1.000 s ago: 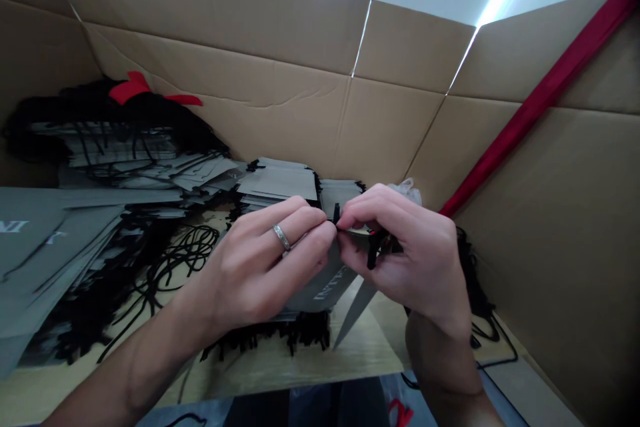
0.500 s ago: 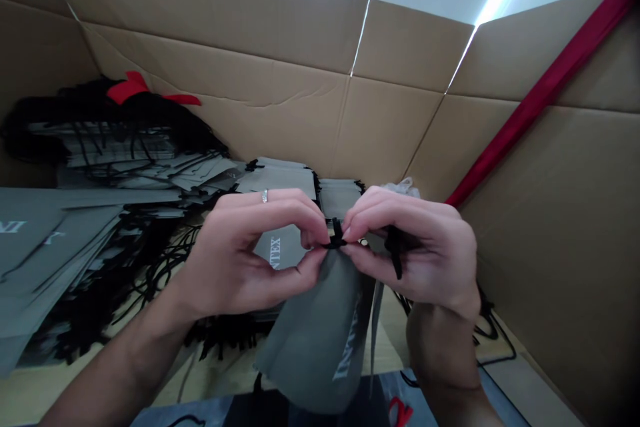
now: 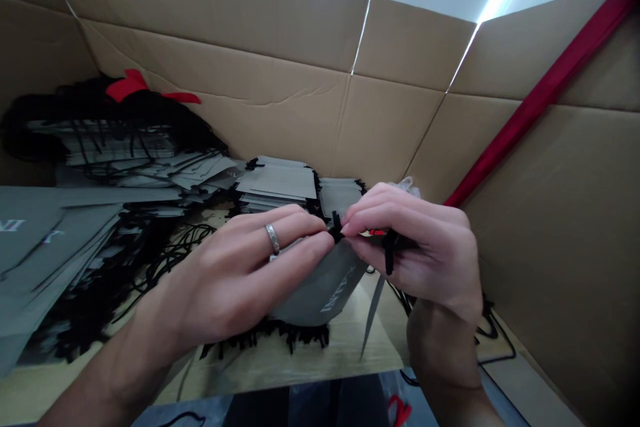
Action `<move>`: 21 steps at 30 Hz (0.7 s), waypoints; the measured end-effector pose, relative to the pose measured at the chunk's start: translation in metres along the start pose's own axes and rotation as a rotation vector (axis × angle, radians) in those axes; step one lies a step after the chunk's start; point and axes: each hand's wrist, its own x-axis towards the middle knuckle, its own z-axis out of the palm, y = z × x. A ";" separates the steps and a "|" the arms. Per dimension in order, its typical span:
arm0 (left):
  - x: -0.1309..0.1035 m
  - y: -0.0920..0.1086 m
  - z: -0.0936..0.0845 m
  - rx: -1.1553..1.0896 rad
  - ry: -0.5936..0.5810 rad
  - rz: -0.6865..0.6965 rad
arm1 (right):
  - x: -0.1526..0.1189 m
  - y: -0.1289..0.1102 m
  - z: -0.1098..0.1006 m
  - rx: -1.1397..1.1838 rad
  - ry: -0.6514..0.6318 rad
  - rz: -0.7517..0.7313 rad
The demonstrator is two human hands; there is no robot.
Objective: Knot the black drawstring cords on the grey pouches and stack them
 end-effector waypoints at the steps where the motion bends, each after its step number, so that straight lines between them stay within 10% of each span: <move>1: -0.001 0.004 -0.001 0.029 -0.014 -0.013 | 0.000 0.000 0.000 -0.008 -0.007 -0.005; 21: 0.015 -0.010 0.013 -0.478 0.163 -0.196 | 0.005 -0.001 -0.003 0.049 0.041 -0.160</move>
